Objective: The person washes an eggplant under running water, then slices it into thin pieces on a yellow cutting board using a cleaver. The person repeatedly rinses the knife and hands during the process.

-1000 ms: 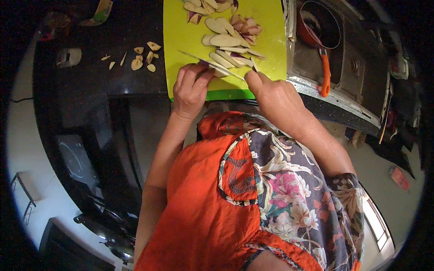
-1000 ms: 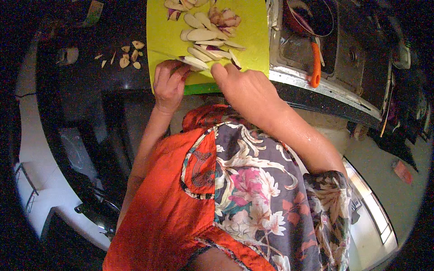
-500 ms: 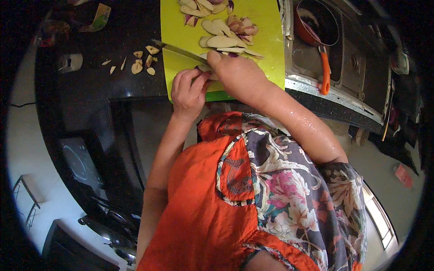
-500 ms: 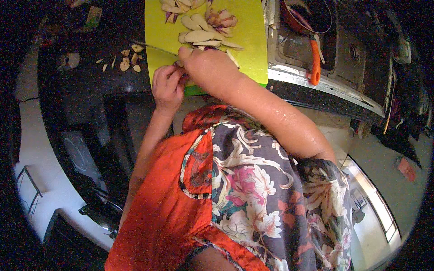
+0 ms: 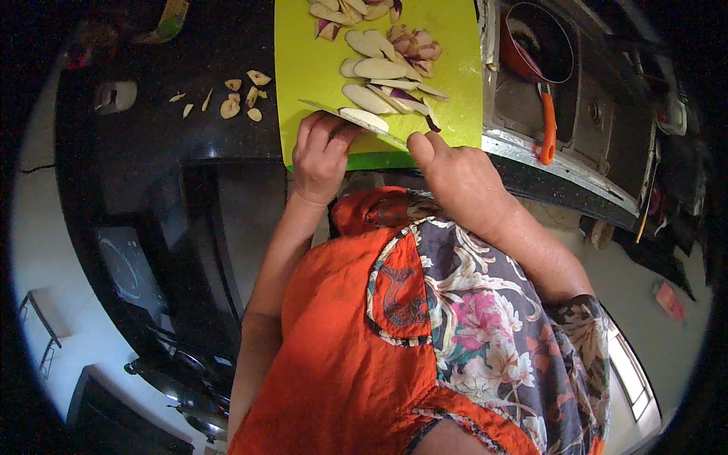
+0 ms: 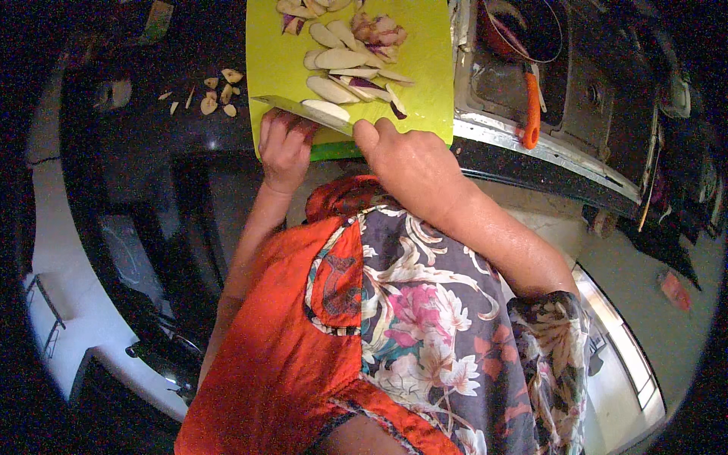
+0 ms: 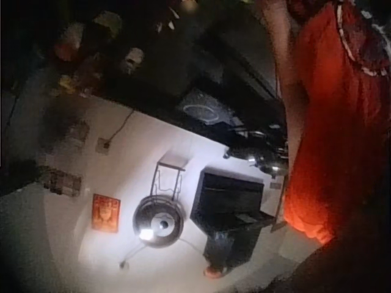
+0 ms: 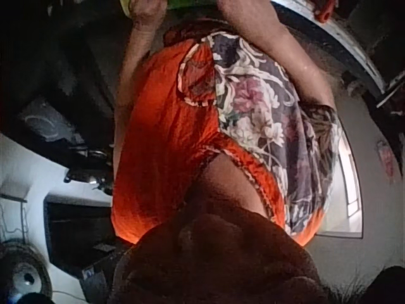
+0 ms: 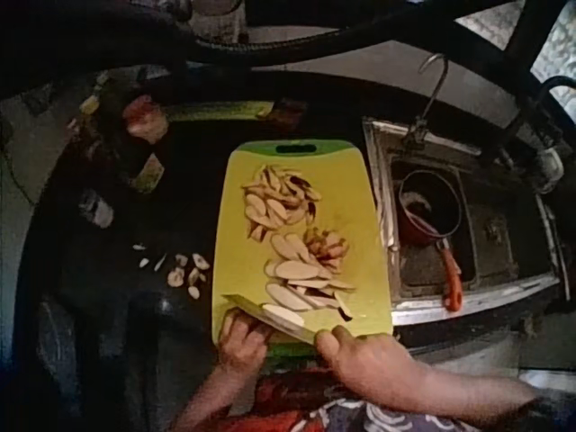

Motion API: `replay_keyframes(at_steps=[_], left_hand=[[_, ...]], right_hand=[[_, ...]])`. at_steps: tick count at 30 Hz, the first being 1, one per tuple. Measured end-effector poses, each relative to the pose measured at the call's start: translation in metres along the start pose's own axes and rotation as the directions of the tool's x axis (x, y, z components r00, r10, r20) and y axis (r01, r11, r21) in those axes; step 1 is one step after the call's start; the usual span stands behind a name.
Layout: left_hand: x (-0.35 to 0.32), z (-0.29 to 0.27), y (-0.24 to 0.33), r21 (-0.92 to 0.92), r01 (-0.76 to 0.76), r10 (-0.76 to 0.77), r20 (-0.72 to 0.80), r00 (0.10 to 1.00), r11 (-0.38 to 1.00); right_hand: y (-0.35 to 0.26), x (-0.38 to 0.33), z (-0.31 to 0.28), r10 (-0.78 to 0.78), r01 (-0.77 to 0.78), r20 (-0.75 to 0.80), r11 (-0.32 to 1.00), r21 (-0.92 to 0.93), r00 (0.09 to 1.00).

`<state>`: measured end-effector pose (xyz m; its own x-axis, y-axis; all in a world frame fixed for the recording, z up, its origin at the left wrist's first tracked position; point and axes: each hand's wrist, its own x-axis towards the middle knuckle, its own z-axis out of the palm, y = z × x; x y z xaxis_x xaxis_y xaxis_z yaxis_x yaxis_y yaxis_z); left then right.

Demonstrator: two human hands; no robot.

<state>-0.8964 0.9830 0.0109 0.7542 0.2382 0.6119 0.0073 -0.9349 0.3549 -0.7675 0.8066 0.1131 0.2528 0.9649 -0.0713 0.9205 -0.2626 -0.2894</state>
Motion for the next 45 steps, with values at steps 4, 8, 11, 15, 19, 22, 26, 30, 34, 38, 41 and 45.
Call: replay_keyframes(at_steps=[4, 8, 11, 15, 19, 22, 26, 30, 34, 38, 41, 45], left_hand=[[-0.001, 0.004, -0.003, -0.003, -0.003, 0.003, -0.021, 1.0, 1.0], [0.001, -0.001, -0.002, -0.031, 0.021, -0.02, 0.033, 0.999, 0.999], [-0.005, -0.002, -0.002, -0.067, 0.045, -0.044, 0.012, 0.999, 0.997], [-0.007, -0.004, -0.001, -0.02, 0.018, -0.016, 0.073, 0.997, 1.0], [-0.007, -0.004, 0.001, -0.01, 0.06, -0.059, 0.061, 0.996, 0.998], [-0.003, -0.004, 0.003, 0.006, 0.056, -0.056, 0.026, 0.998, 0.998], [0.0, -0.001, 0.006, 0.003, 0.059, -0.059, -0.017, 0.998, 0.998], [-0.002, 0.001, 0.005, -0.036, 0.069, -0.07, -0.019, 0.997, 0.997], [-0.004, 0.001, 0.003, -0.047, 0.075, -0.076, -0.019, 0.997, 0.996], [-0.004, 0.002, 0.003, -0.045, 0.073, -0.074, -0.016, 0.997, 0.996], [-0.003, 0.001, 0.002, -0.05, 0.07, -0.071, -0.004, 0.997, 0.996], [-0.005, 0.002, 0.002, -0.061, 0.091, -0.09, 0.024, 0.996, 0.994]], right_hand=[[-0.008, 0.018, 0.016, -0.011, 0.008, -0.064, 0.998, -0.054, 0.998], [-0.013, 0.052, 0.032, 0.01, -0.011, -0.091, 1.0, -0.015, 0.996], [0.006, 0.061, 0.028, 0.054, -0.044, -0.046, 0.977, 0.209, 0.997], [0.015, 0.04, 0.02, 0.044, -0.019, -0.147, 0.986, 0.167, 0.988], [0.006, 0.016, 0.0, 0.036, -0.035, -0.01, 0.996, 0.085, 0.999], [0.004, 0.002, -0.002, 0.037, -0.039, 0.05, 0.998, 0.046, 0.998], [0.006, -0.005, -0.005, 0.016, -0.017, 0.09, 1.0, 0.01, 0.996], [0.005, -0.001, -0.007, 0.023, -0.024, 0.101, 1.0, 0.005, 0.995], [0.003, 0.001, -0.006, 0.008, -0.009, 0.075, 1.0, 0.009, 0.997], [0.0, 0.015, 0.016, -0.009, 0.01, -0.01, 0.998, 0.066, 1.0], [-0.005, 0.038, 0.032, -0.01, 0.018, -0.084, 0.996, 0.092, 0.996], [-0.001, 0.052, 0.028, -0.008, 0.03, -0.131, 0.985, 0.172, 0.991]])
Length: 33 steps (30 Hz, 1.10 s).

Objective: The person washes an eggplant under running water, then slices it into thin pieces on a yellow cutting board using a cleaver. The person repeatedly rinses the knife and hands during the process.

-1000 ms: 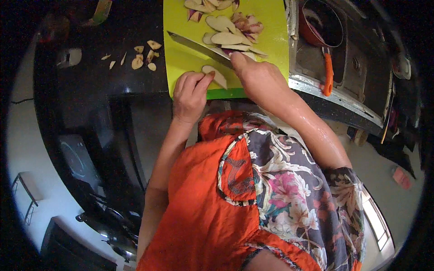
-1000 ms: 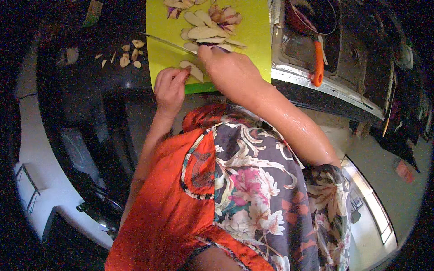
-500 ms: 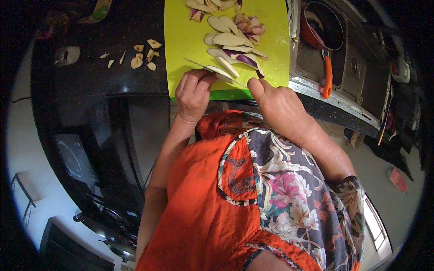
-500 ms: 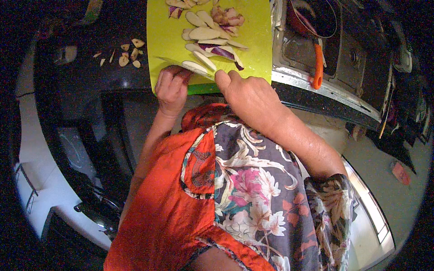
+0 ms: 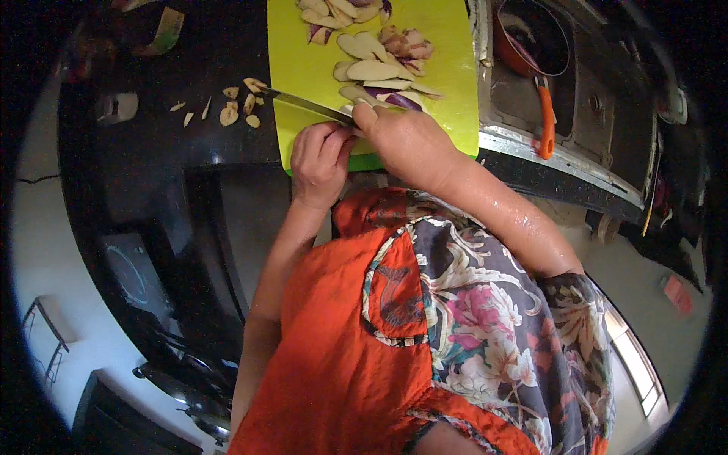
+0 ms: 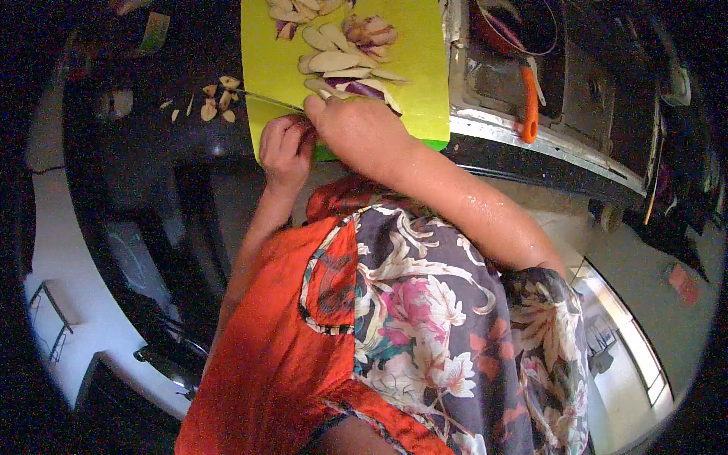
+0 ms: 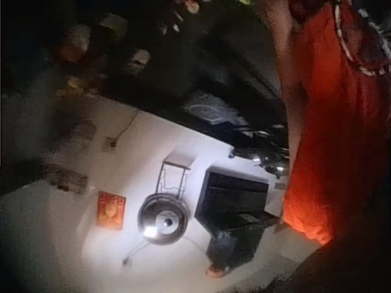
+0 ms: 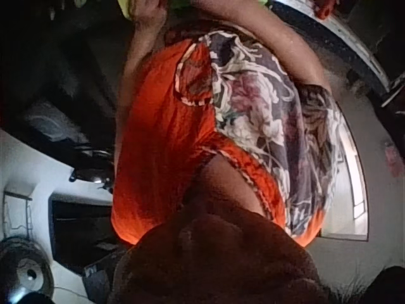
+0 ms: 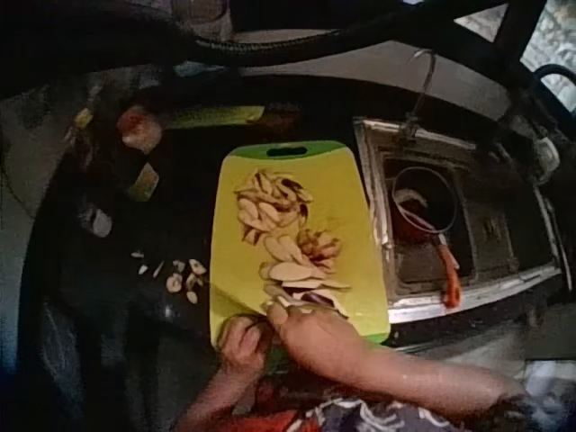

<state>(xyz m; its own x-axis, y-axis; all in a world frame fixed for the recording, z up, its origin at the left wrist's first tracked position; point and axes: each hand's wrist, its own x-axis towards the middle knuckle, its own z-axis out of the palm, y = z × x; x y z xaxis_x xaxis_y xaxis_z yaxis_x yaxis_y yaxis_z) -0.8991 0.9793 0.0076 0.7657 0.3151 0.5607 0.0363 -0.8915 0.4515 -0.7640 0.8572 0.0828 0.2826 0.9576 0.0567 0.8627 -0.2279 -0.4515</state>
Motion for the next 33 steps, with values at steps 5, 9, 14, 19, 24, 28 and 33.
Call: replay_keyframes(at_steps=[5, 9, 14, 19, 24, 28, 33], left_hand=[[0.006, 0.0, 0.015, 0.084, 0.094, -0.102, 0.1, 0.99, 0.992], [0.022, 0.015, 0.027, 0.071, -0.04, 0.022, 0.236, 0.972, 0.997], [0.05, 0.037, 0.027, 0.025, -0.265, 0.236, 0.379, 0.895, 0.964], [0.071, 0.048, 0.004, -0.054, -0.404, 0.389, 0.415, 0.822, 0.913], [0.07, 0.021, -0.041, -0.03, -0.462, 0.442, 0.347, 0.827, 0.887], [0.089, 0.006, -0.067, -0.042, -0.424, 0.406, 0.384, 0.829, 0.905], [0.114, 0.009, -0.091, -0.048, -0.483, 0.468, 0.348, 0.812, 0.874]], right_hand=[[0.01, -0.033, -0.032, 0.176, -0.165, -0.055, 0.973, 0.16, 0.983], [0.03, -0.076, -0.05, 0.342, -0.315, -0.241, 0.938, 0.143, 0.908], [0.047, -0.115, -0.052, 0.495, -0.46, -0.332, 0.869, 0.182, 0.803], [0.051, -0.134, -0.043, 0.581, -0.54, -0.321, 0.814, 0.216, 0.748], [0.03, -0.125, -0.035, 0.565, -0.506, -0.348, 0.825, 0.252, 0.748], [0.032, -0.13, -0.033, 0.59, -0.536, -0.327, 0.807, 0.246, 0.738], [0.028, -0.138, -0.028, 0.601, -0.539, -0.295, 0.799, 0.268, 0.743]])
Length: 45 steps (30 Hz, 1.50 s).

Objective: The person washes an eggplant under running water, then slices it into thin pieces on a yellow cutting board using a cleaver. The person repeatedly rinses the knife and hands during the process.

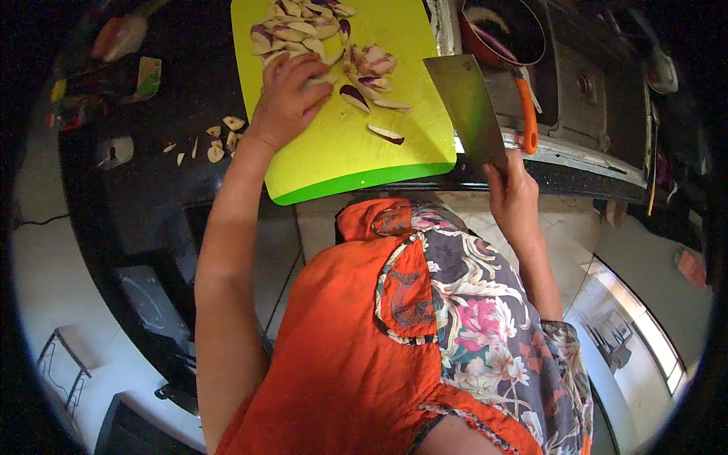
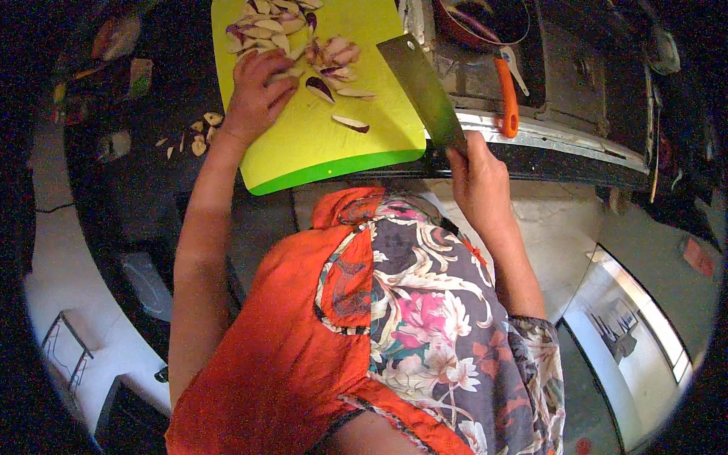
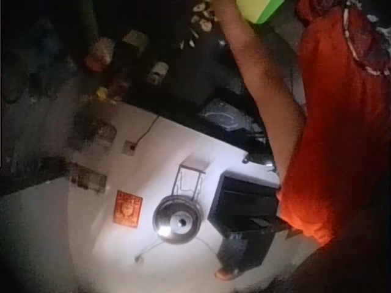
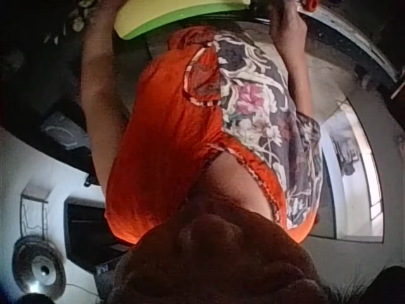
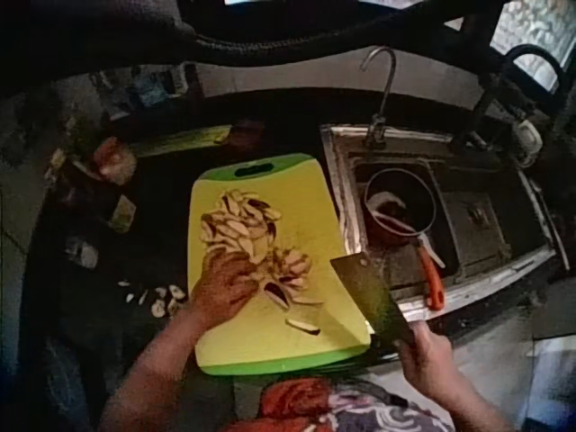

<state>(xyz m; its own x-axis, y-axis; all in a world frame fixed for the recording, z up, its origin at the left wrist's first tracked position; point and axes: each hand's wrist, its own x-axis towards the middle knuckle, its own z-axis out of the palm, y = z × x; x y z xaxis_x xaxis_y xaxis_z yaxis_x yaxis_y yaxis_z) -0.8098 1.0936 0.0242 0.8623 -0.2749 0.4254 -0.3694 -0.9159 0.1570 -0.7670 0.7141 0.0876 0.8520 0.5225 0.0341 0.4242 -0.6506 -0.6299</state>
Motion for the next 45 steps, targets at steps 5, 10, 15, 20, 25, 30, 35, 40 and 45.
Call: replay_keyframes(at_steps=[5, 10, 15, 20, 25, 30, 35, 40, 45], left_hand=[[0.009, 0.007, -0.023, -0.011, 0.019, -0.02, -0.102, 0.995, 1.0], [0.027, -0.004, 0.0, -0.01, 0.045, -0.046, -0.179, 0.983, 0.999], [0.033, 0.0, 0.035, -0.042, 0.253, -0.256, -0.248, 0.934, 0.966], [0.032, 0.006, 0.07, -0.084, 0.163, -0.173, -0.125, 0.977, 0.983], [0.037, 0.021, 0.108, -0.089, 0.007, -0.007, 0.001, 1.0, 0.996], [0.03, 0.035, 0.104, 0.011, 0.045, -0.046, 0.087, 0.995, 0.999], [0.002, 0.018, 0.069, 0.061, 0.014, -0.016, 0.037, 0.999, 0.998], [-0.004, 0.012, 0.035, 0.148, 0.145, -0.127, -0.126, 0.984, 0.978], [0.03, 0.014, 0.07, 0.061, 0.13, -0.117, -0.182, 0.976, 0.99]], right_hand=[[-0.005, -0.003, 0.002, -0.002, 0.002, 0.016, 1.0, 0.005, 1.0], [0.0, -0.006, 0.003, -0.003, 0.003, 0.013, 1.0, -0.014, 1.0], [-0.001, -0.005, 0.001, 0.035, -0.035, -0.002, 0.999, 0.004, 0.999], [0.005, -0.006, 0.0, -0.01, 0.01, -0.033, 1.0, -0.006, 0.999], [0.005, -0.006, 0.0, -0.002, 0.003, -0.015, 1.0, 0.006, 1.0], [0.003, -0.006, 0.0, -0.001, 0.001, 0.003, 1.0, -0.007, 1.0], [0.003, -0.006, 0.001, 0.012, -0.012, 0.002, 1.0, 0.015, 1.0], [0.003, -0.009, 0.001, 0.022, -0.022, -0.012, 1.0, 0.01, 1.0], [0.009, -0.011, 0.004, 0.015, -0.015, 0.017, 1.0, -0.003, 1.0]])
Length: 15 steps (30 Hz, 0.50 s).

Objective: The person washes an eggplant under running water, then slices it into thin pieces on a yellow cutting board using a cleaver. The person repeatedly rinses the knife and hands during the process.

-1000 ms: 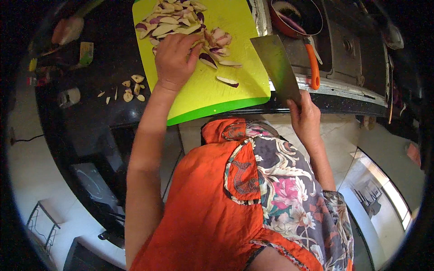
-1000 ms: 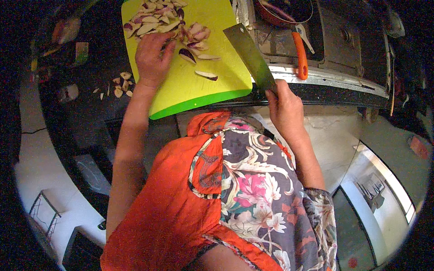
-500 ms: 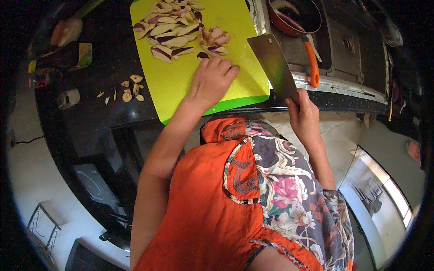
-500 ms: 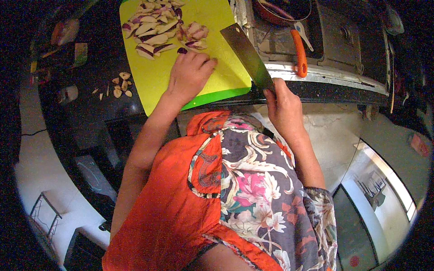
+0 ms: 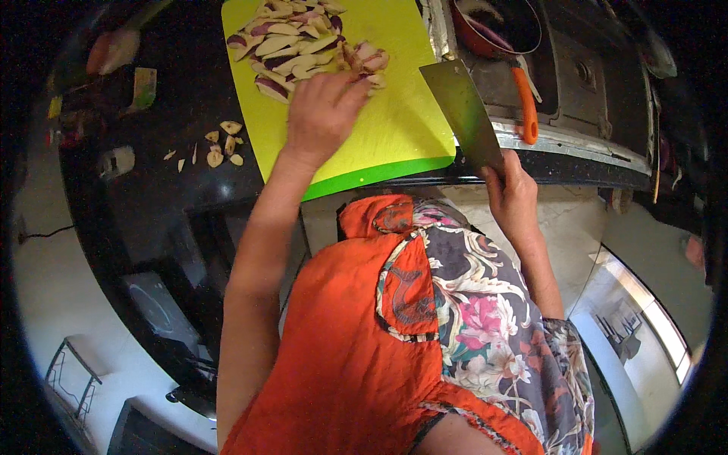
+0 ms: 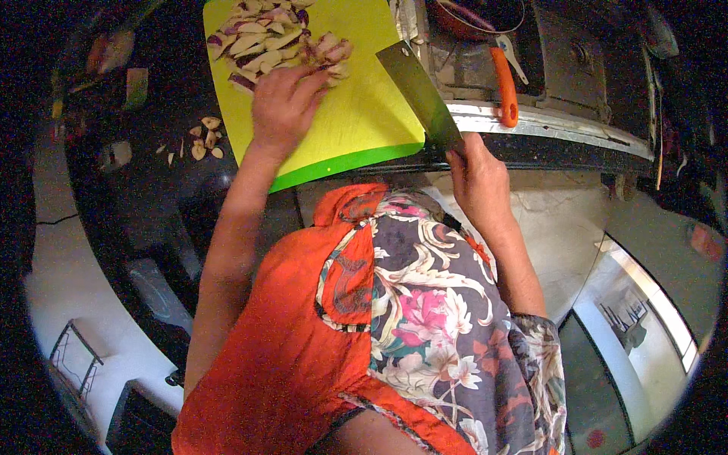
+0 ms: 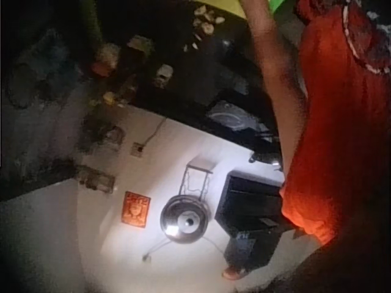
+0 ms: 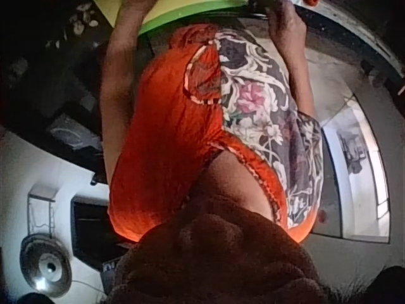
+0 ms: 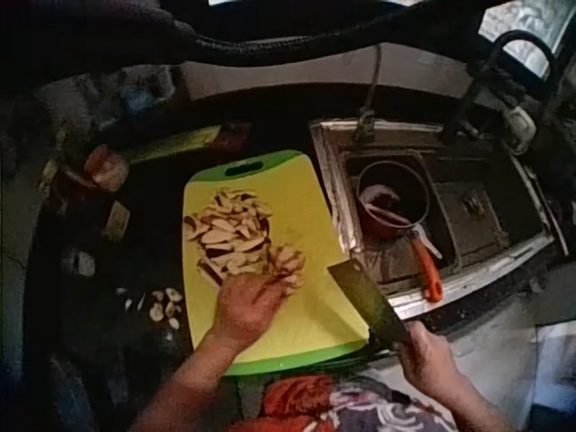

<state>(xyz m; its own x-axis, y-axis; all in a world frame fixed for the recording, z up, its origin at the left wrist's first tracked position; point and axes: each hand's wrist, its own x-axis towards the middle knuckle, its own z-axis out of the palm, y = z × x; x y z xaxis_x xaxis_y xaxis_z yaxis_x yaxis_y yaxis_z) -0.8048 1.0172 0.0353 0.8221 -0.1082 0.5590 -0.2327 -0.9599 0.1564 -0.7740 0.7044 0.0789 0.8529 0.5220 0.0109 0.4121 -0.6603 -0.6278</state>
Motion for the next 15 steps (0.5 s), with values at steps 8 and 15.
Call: replay_keyframes(at_steps=[8, 15], left_hand=[[-0.003, 0.009, 0.0, -0.017, 0.018, -0.017, 0.07, 0.997, 1.0], [-0.007, -0.012, -0.006, -0.133, 0.019, -0.005, 0.105, 0.994, 0.991]], right_hand=[[-0.007, 0.003, -0.001, -0.019, 0.019, -0.016, 1.0, 0.009, 1.0], [-0.002, 0.001, 0.0, -0.009, 0.009, 0.002, 1.0, -0.015, 1.0]])
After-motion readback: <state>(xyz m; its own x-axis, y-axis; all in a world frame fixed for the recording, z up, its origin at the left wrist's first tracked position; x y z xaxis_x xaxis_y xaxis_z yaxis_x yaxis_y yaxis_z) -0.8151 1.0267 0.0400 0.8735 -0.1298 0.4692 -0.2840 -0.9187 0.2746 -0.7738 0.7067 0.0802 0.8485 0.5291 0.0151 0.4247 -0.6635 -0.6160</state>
